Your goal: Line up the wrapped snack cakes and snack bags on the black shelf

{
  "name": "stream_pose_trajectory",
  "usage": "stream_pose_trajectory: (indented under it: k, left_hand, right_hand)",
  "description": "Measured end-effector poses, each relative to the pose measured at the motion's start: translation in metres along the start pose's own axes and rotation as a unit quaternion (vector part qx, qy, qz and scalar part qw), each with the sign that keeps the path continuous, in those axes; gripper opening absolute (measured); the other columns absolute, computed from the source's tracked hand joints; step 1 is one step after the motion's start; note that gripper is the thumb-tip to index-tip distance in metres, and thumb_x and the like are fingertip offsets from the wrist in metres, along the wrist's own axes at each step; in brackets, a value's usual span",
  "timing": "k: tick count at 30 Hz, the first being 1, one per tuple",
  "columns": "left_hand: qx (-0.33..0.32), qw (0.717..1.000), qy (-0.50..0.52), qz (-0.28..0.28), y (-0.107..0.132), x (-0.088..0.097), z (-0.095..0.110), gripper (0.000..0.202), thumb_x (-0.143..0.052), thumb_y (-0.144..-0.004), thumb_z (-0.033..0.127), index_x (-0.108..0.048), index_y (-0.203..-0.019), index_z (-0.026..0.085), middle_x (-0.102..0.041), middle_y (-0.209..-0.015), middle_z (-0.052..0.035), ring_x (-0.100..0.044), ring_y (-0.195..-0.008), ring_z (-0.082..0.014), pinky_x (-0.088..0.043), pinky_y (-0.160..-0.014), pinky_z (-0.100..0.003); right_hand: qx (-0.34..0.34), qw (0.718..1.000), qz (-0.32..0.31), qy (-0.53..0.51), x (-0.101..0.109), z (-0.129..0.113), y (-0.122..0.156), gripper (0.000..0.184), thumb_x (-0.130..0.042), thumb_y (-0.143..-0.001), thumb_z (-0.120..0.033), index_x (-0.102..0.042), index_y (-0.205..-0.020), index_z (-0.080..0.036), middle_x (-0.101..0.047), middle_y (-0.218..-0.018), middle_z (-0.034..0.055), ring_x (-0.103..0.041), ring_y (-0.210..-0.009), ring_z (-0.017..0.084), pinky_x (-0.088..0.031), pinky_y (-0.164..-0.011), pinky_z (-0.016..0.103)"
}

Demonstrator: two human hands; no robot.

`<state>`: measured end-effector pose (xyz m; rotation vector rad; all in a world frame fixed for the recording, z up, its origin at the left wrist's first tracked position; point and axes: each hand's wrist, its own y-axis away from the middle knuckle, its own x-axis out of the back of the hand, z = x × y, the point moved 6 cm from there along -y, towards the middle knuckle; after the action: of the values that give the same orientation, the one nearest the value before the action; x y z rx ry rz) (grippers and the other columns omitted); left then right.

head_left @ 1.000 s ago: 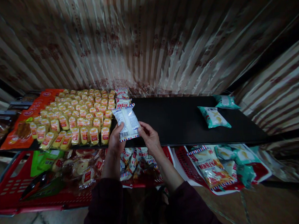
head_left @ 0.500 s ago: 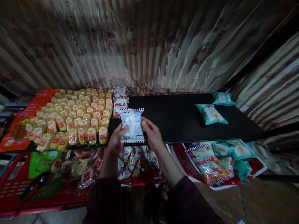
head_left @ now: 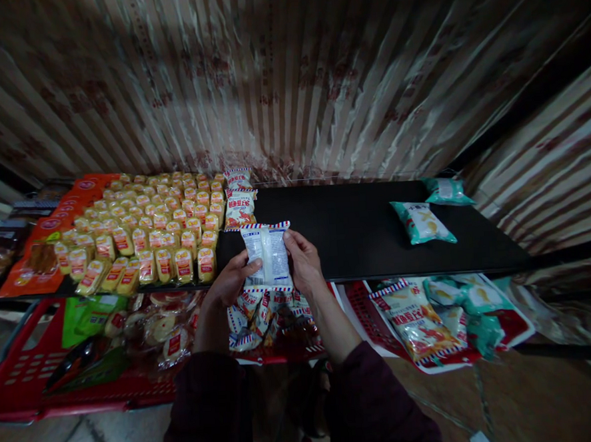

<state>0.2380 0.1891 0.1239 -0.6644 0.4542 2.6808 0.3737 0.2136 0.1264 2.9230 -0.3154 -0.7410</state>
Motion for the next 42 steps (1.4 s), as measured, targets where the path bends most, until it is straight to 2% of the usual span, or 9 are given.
stream_pose_trajectory:
  k: [4,7,12,16,21,25,28,35,42]
  left_hand:
    - [-0.011,0.999,-0.012,0.032,0.001,0.004,0.004,0.070,-0.074,-0.064,0.034,-0.052,-0.128,0.015,-0.068,-0.106,-0.0102,-0.062,-0.098,-0.0280,-0.046,-0.086,-0.039]
    - [-0.027,0.999,-0.029,0.031,0.002,0.005,0.007,0.067,-0.074,-0.065,0.033,-0.053,-0.127,0.016,-0.068,-0.108,-0.0096,-0.061,-0.100,-0.0278,-0.045,-0.088,-0.039]
    - [-0.004,1.000,-0.031,0.004,0.002,0.002,0.004,0.064,-0.074,-0.066,0.030,-0.053,-0.125,0.016,-0.067,-0.109,-0.0102,-0.060,-0.101,-0.0279,-0.046,-0.087,-0.039]
    - [-0.005,0.999,-0.032,0.014,0.001,0.004,0.003,0.067,-0.075,-0.064,0.031,-0.052,-0.125,0.016,-0.066,-0.111,-0.0107,-0.061,-0.100,-0.0273,-0.047,-0.085,-0.038]
    - [-0.043,0.994,-0.047,0.084,-0.002,0.015,0.008,0.064,-0.073,-0.065,0.035,-0.053,-0.122,0.015,-0.065,-0.112,-0.0107,-0.061,-0.098,-0.0257,-0.048,-0.083,-0.036]
    - [-0.089,0.987,-0.042,0.125,-0.003,0.021,0.013,0.063,-0.072,-0.067,0.034,-0.052,-0.124,0.016,-0.064,-0.116,-0.0096,-0.059,-0.105,-0.0252,-0.046,-0.087,-0.035]
    - [-0.107,0.985,-0.036,0.132,-0.003,0.023,0.016,0.058,-0.069,-0.070,0.037,-0.053,-0.122,0.016,-0.064,-0.116,-0.0095,-0.058,-0.106,-0.0248,-0.046,-0.087,-0.034]
    - [-0.104,0.984,-0.017,0.143,0.001,0.021,0.022,0.053,-0.060,-0.077,0.047,-0.054,-0.123,0.021,-0.061,-0.122,-0.0071,-0.058,-0.106,-0.0212,-0.049,-0.082,-0.029]
    - [-0.138,0.980,-0.011,0.147,0.004,0.021,0.030,0.054,-0.056,-0.078,0.047,-0.053,-0.125,0.019,-0.056,-0.127,-0.0113,-0.055,-0.110,-0.0243,-0.049,-0.078,-0.032]
  right_hand:
    - [0.021,0.999,-0.012,0.029,-0.002,0.000,-0.001,0.040,-0.067,-0.068,-0.052,-0.067,-0.092,-0.019,-0.071,-0.084,0.0018,-0.064,-0.077,0.017,-0.050,-0.070,0.028]
    - [0.028,0.998,-0.026,0.051,-0.005,0.000,-0.001,0.043,-0.073,-0.063,-0.046,-0.066,-0.097,-0.020,-0.072,-0.083,0.0011,-0.064,-0.079,0.017,-0.050,-0.072,0.028]
    - [0.016,0.998,0.009,0.061,-0.003,0.005,-0.002,0.043,-0.073,-0.062,-0.045,-0.064,-0.094,-0.019,-0.070,-0.077,0.0005,-0.064,-0.072,0.017,-0.051,-0.067,0.030]
    - [0.037,0.992,0.033,0.120,0.002,0.011,-0.004,0.054,-0.066,-0.068,-0.049,-0.058,-0.111,-0.018,-0.068,-0.085,0.0025,-0.063,-0.073,0.017,-0.052,-0.065,0.030]
    - [0.201,0.928,0.036,0.311,-0.003,0.000,0.006,0.060,-0.060,-0.077,-0.042,-0.045,-0.130,-0.021,-0.055,-0.125,0.0118,-0.057,-0.103,0.021,-0.048,-0.086,0.037]
    - [0.286,0.861,-0.002,0.422,-0.017,-0.006,0.019,0.040,-0.052,-0.084,-0.036,-0.055,-0.120,-0.021,-0.054,-0.122,0.0121,-0.051,-0.112,0.023,-0.043,-0.095,0.041]
    - [0.304,0.839,-0.002,0.451,-0.021,-0.007,0.024,0.032,-0.051,-0.085,-0.033,-0.060,-0.114,-0.022,-0.055,-0.117,0.0111,-0.050,-0.111,0.023,-0.043,-0.094,0.042]
    - [0.296,0.848,0.001,0.440,-0.022,-0.010,0.026,0.029,-0.049,-0.085,-0.034,-0.064,-0.107,-0.021,-0.058,-0.104,0.0098,-0.054,-0.099,0.021,-0.046,-0.086,0.037]
    - [0.235,0.900,-0.042,0.365,-0.024,-0.009,0.028,0.035,-0.042,-0.090,-0.040,-0.060,-0.114,-0.022,-0.063,-0.111,0.0070,-0.057,-0.104,0.021,-0.042,-0.093,0.036]
